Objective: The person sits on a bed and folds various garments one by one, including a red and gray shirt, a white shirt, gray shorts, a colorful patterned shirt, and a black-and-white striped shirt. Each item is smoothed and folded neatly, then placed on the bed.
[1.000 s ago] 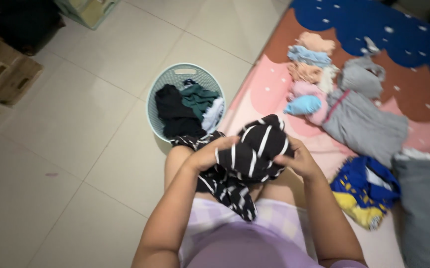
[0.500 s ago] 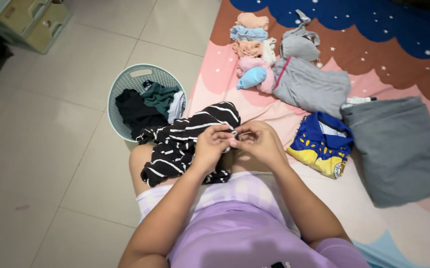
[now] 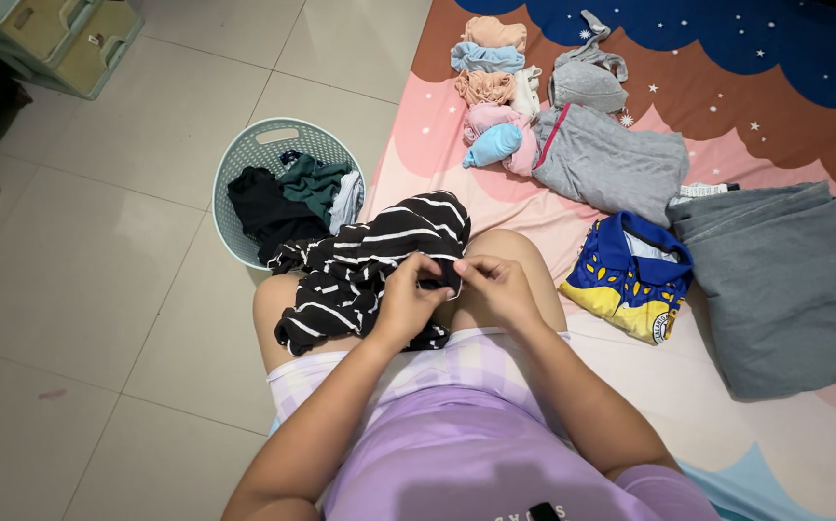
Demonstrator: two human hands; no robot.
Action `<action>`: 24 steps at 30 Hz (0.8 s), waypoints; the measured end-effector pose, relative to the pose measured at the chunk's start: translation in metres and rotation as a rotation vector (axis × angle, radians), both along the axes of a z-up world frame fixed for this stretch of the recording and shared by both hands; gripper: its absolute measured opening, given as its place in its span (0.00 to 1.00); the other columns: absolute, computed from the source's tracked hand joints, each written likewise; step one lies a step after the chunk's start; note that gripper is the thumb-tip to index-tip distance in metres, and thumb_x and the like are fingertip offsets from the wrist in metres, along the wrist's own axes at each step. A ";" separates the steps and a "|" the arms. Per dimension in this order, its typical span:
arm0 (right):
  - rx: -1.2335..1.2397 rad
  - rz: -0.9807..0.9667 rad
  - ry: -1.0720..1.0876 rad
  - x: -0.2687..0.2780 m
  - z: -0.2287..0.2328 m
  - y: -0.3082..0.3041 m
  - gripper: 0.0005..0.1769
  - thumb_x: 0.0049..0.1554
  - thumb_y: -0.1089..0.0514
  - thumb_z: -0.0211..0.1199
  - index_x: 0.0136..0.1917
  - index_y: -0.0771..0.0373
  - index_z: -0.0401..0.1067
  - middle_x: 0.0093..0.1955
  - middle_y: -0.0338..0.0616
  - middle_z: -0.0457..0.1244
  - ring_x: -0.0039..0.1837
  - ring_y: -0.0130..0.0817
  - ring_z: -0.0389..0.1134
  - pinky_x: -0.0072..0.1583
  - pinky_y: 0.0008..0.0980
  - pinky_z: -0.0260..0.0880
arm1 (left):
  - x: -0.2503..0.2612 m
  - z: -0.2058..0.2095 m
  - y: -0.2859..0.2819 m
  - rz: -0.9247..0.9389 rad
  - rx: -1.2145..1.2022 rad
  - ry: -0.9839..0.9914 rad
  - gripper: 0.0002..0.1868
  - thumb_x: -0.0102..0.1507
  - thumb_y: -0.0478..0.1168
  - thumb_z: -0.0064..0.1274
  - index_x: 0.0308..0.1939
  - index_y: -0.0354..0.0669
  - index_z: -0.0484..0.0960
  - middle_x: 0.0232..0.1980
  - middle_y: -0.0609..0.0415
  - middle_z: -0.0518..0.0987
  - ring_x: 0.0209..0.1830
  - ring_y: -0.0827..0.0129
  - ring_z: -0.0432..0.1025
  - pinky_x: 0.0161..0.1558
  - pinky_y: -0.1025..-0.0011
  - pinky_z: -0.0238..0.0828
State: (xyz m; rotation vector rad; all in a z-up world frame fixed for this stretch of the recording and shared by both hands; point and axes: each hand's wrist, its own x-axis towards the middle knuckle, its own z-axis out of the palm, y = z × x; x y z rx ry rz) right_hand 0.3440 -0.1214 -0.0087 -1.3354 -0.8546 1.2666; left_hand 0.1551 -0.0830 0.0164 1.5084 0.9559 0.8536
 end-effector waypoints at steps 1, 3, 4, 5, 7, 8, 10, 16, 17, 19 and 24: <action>0.027 0.004 0.009 0.000 -0.002 0.000 0.13 0.60 0.58 0.66 0.51 0.71 0.80 0.43 0.39 0.71 0.44 0.23 0.69 0.49 0.24 0.70 | -0.002 0.002 0.000 -0.049 0.062 0.038 0.13 0.57 0.29 0.65 0.42 0.35 0.78 0.39 0.49 0.84 0.38 0.68 0.81 0.40 0.70 0.79; -0.013 -0.027 -0.041 0.003 -0.003 0.000 0.14 0.63 0.57 0.65 0.51 0.72 0.79 0.43 0.41 0.70 0.44 0.25 0.67 0.49 0.26 0.68 | -0.004 0.003 0.003 -0.066 0.177 0.101 0.09 0.61 0.32 0.64 0.42 0.36 0.80 0.37 0.48 0.85 0.36 0.66 0.81 0.40 0.70 0.77; -0.035 -0.042 -0.065 0.004 -0.004 0.000 0.14 0.65 0.57 0.64 0.52 0.73 0.79 0.43 0.42 0.69 0.44 0.26 0.66 0.49 0.27 0.67 | -0.005 0.003 0.003 -0.032 0.227 0.124 0.08 0.63 0.33 0.63 0.41 0.36 0.79 0.37 0.46 0.85 0.36 0.65 0.80 0.39 0.69 0.76; -0.045 -0.076 0.131 0.004 -0.005 0.001 0.13 0.64 0.55 0.60 0.51 0.69 0.76 0.44 0.42 0.69 0.45 0.28 0.69 0.50 0.30 0.71 | -0.005 0.001 0.003 0.003 0.277 0.148 0.08 0.64 0.34 0.62 0.41 0.36 0.78 0.37 0.45 0.84 0.35 0.64 0.79 0.38 0.69 0.75; -0.057 -0.144 0.525 0.008 -0.004 0.007 0.12 0.62 0.52 0.53 0.51 0.61 0.71 0.47 0.42 0.71 0.47 0.31 0.74 0.52 0.36 0.77 | -0.005 -0.004 0.011 0.141 0.227 0.105 0.06 0.66 0.32 0.55 0.45 0.36 0.75 0.36 0.47 0.83 0.33 0.66 0.79 0.36 0.69 0.75; -0.078 -0.149 0.589 0.011 -0.003 0.008 0.13 0.64 0.53 0.52 0.52 0.63 0.71 0.48 0.44 0.70 0.48 0.32 0.74 0.54 0.36 0.77 | -0.007 -0.007 0.018 0.210 0.201 0.083 0.05 0.68 0.31 0.52 0.47 0.35 0.74 0.36 0.49 0.82 0.32 0.67 0.79 0.35 0.69 0.75; -0.117 -0.154 0.718 0.021 0.005 0.013 0.14 0.67 0.56 0.50 0.55 0.67 0.71 0.50 0.47 0.69 0.49 0.34 0.73 0.57 0.36 0.76 | -0.019 -0.011 0.038 0.319 -0.225 -0.236 0.08 0.69 0.31 0.42 0.52 0.38 0.68 0.34 0.51 0.73 0.26 0.66 0.74 0.31 0.67 0.80; 0.092 -0.037 -0.778 0.096 0.054 0.016 0.23 0.44 0.63 0.76 0.51 0.67 0.72 0.44 0.51 0.69 0.47 0.34 0.70 0.49 0.36 0.70 | -0.108 -0.009 0.114 0.620 -0.384 -0.721 0.19 0.65 0.22 0.35 0.58 0.39 0.65 0.41 0.54 0.67 0.23 0.75 0.62 0.29 0.71 0.71; 0.142 -0.130 -0.886 0.110 0.059 0.020 0.20 0.44 0.66 0.72 0.52 0.66 0.75 0.44 0.51 0.69 0.47 0.33 0.70 0.50 0.35 0.70 | -0.120 -0.009 0.121 0.655 -0.433 -0.794 0.16 0.67 0.24 0.35 0.58 0.39 0.66 0.40 0.53 0.66 0.24 0.76 0.61 0.32 0.71 0.73; 0.241 -0.322 -1.092 0.130 0.057 0.032 0.20 0.45 0.71 0.64 0.53 0.65 0.80 0.45 0.52 0.70 0.48 0.31 0.71 0.52 0.33 0.71 | -0.138 -0.013 0.130 0.726 -0.388 -0.894 0.12 0.69 0.26 0.36 0.55 0.41 0.64 0.38 0.53 0.66 0.25 0.75 0.63 0.34 0.70 0.74; 0.337 -0.473 -0.842 0.166 0.026 0.069 0.24 0.50 0.74 0.49 0.58 0.68 0.75 0.50 0.51 0.70 0.54 0.37 0.70 0.59 0.36 0.68 | -0.185 -0.036 0.151 0.894 -0.256 -1.096 0.18 0.62 0.18 0.34 0.51 0.40 0.63 0.37 0.54 0.69 0.28 0.70 0.67 0.39 0.66 0.79</action>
